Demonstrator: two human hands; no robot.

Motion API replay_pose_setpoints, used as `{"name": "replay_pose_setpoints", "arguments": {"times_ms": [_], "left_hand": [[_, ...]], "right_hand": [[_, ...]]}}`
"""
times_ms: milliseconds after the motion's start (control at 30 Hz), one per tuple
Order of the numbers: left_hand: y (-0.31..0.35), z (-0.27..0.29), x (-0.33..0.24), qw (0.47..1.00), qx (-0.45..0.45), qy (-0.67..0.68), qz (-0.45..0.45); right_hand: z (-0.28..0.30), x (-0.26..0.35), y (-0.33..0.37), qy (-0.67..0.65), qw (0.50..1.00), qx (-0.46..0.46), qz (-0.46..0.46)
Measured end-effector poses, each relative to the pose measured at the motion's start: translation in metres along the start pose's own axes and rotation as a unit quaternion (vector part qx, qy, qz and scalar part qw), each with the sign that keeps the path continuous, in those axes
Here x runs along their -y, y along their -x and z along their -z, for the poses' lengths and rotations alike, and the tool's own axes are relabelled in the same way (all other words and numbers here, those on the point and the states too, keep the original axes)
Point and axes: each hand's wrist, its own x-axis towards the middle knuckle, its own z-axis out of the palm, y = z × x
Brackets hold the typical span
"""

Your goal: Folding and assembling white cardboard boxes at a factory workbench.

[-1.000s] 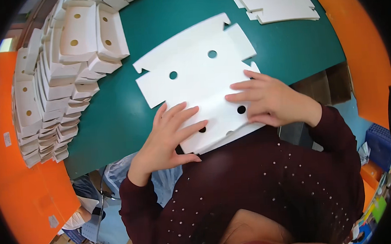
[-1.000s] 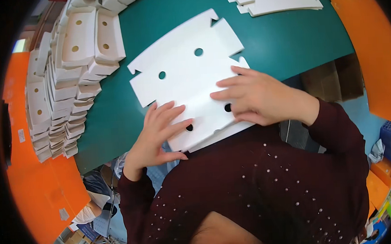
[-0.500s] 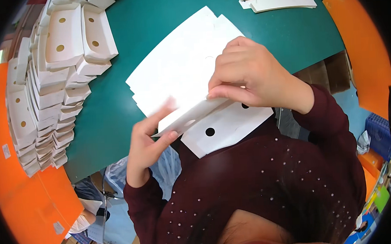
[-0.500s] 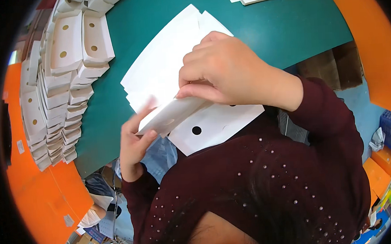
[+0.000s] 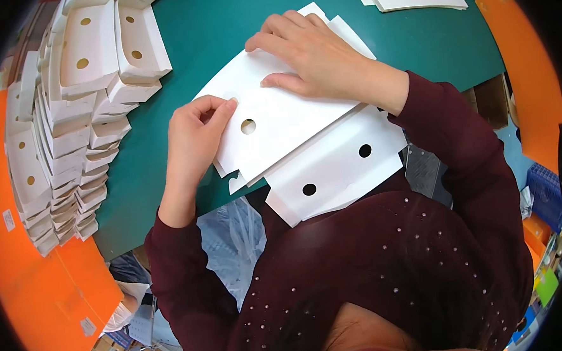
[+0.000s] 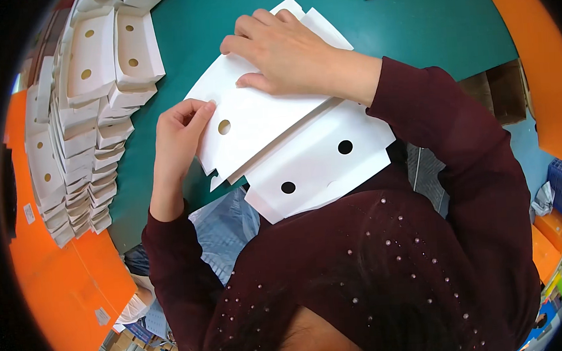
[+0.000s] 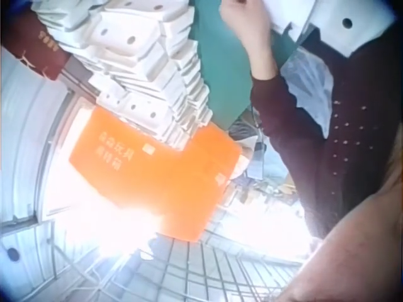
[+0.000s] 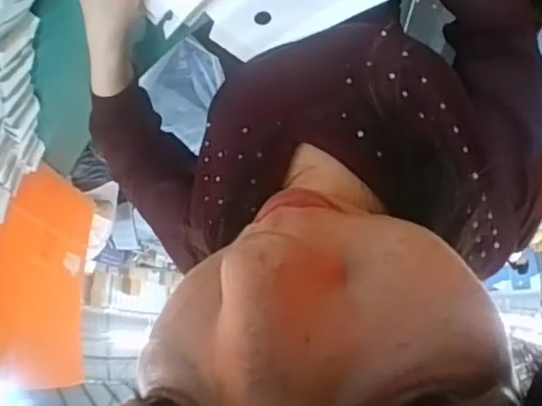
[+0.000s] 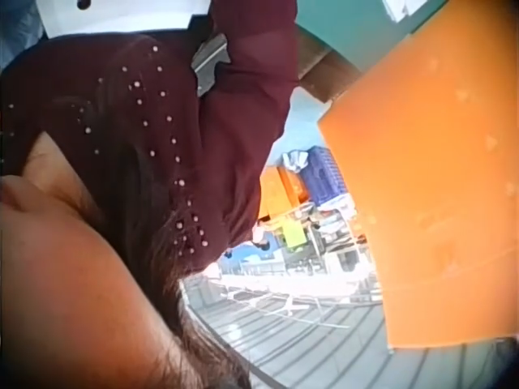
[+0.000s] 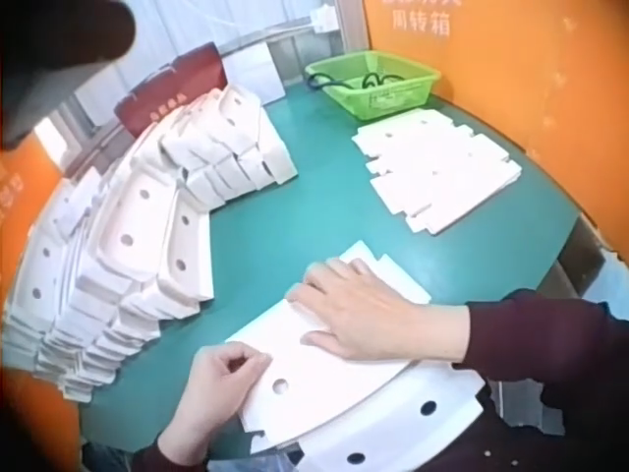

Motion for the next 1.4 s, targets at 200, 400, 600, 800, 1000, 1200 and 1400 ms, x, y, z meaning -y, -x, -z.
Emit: {"name": "replay_pose_setpoints", "arguments": {"times_ms": [200, 400, 600, 800, 1000, 1200, 1400], "left_hand": [[-0.001, -0.007, -0.013, 0.997, -0.013, -0.072, 0.011], [-0.008, -0.008, -0.013, 0.996, -0.089, 0.003, -0.025], [-0.011, -0.011, -0.018, 0.994, -0.105, -0.031, -0.013], [0.005, -0.014, -0.022, 0.917, -0.231, -0.205, -0.251], [0.027, -0.013, -0.040, 0.807, -0.326, -0.297, -0.392], [0.039, -0.004, -0.056, 0.757, -0.346, -0.361, -0.420], [0.049, 0.021, -0.064, 0.695, -0.527, -0.187, -0.452]], "right_hand": [[0.006, -0.008, -0.018, -0.003, 0.991, 0.130, -0.022], [0.031, -0.001, -0.035, -0.196, 0.954, 0.194, -0.119], [0.022, -0.012, -0.034, -0.240, 0.950, 0.166, -0.116], [0.064, -0.004, -0.058, -0.212, 0.908, 0.314, -0.177], [0.097, 0.000, -0.070, -0.302, 0.862, 0.387, -0.127], [0.096, 0.029, -0.036, 0.011, 0.989, 0.109, 0.102], [0.148, 0.021, -0.046, -0.236, 0.965, 0.086, -0.081]]}}
